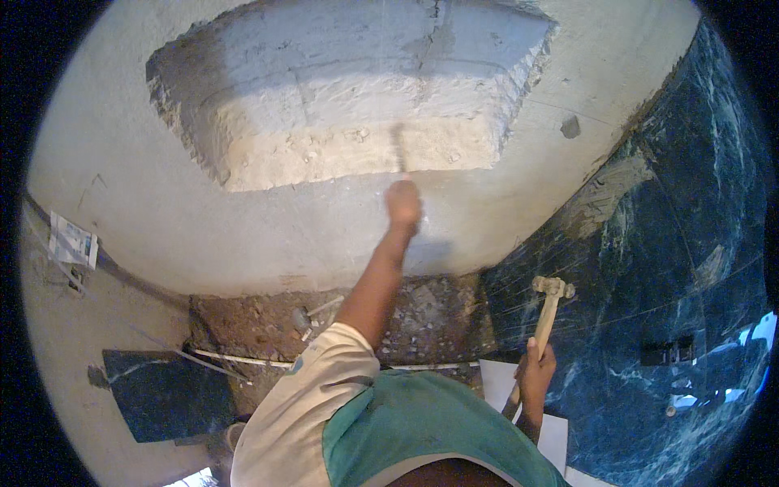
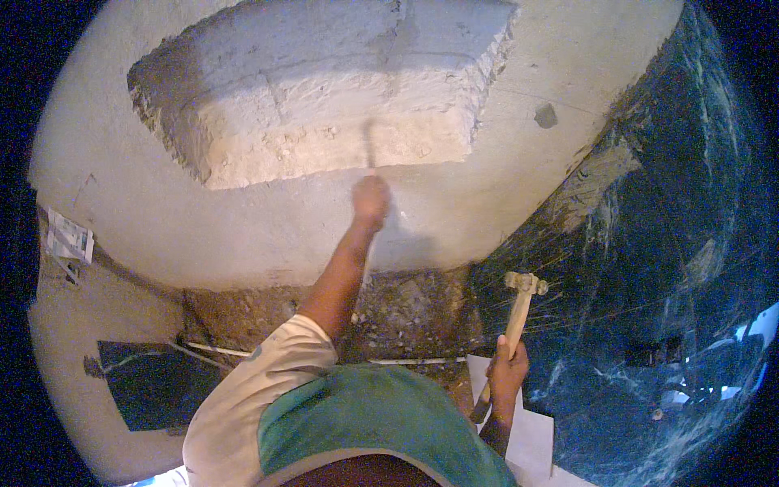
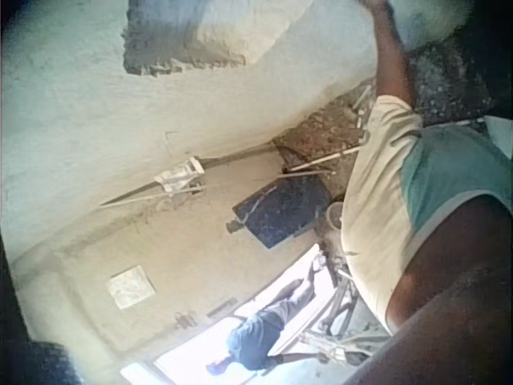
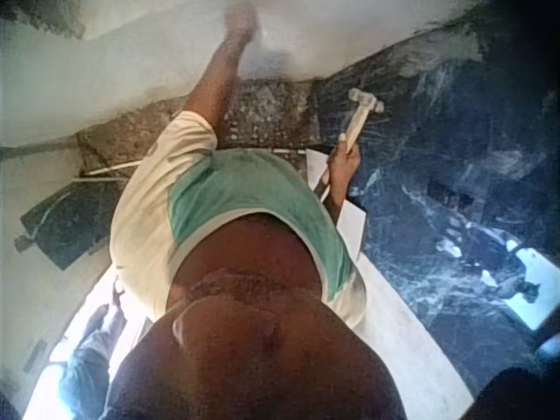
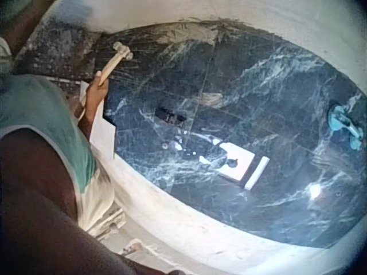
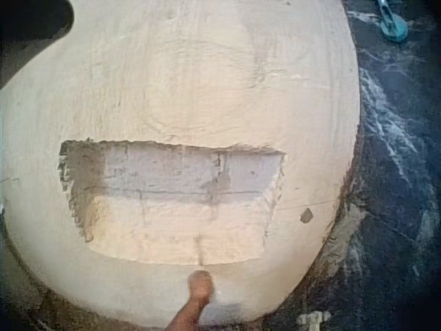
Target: The person uses a hammer and a metal rod to carve a rectangular niche into a wall, then positions a tile into the opening with the help of another person.
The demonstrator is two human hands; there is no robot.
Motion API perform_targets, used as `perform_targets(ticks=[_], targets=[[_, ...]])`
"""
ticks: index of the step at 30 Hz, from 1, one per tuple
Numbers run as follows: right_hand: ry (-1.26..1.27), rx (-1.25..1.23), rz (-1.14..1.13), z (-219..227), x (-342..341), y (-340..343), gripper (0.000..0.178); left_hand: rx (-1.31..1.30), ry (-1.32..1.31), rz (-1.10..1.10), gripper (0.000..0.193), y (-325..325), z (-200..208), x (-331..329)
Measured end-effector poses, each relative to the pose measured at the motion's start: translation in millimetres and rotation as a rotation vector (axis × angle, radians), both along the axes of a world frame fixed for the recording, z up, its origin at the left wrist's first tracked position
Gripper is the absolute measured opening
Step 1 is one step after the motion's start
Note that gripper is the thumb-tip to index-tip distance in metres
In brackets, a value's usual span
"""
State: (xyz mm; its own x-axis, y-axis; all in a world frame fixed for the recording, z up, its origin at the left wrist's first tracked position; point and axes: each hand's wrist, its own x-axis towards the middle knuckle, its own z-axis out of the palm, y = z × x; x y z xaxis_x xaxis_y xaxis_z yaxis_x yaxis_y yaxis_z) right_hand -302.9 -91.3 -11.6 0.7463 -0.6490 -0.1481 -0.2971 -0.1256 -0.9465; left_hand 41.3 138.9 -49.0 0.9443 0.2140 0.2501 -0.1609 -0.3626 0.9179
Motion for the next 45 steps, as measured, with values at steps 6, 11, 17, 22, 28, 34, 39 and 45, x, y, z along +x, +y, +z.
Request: perform_targets(ticks=[6,11,17,22,28,34,39,45], targets=[[0.071,0.001,-0.008,0.0,0.8,10.1,0.028,-0.795,0.093,-0.001,0.024,85.0,-3.0,-26.4],[-0.096,0.067,0.087,-15.8,43.0,25.1,0.029,-0.806,0.218,0.097,0.026,90.5,39.4,-76.6],[-0.645,0.141,-0.053,89.2,159.6,90.3,0.021,-0.899,0.223,0.149,0.025,102.2,48.7,-84.1],[-1.003,1.029,0.261,3.6,275.7,152.8,0.031,-0.888,0.25,0.071,0.025,101.6,51.5,-78.7],[-0.176,0.513,0.364,63.7,268.1,189.3,0.035,-0.889,0.254,0.026,0.026,116.1,54.7,-83.1],[-0.542,0.285,-0.026,78.6,272.6,172.8,0.033,-0.916,0.314,0.033,0.025,118.2,55.9,-94.5],[-0.265,0.302,0.47,39.2,271.0,203.6,0.024,-0.936,0.267,-0.047,0.027,113.3,56.9,-81.9],[-0.587,-0.135,0.045,48.1,280.9,169.7,0.029,-0.961,0.312,0.023,0.027,123.0,57.9,-97.4]])
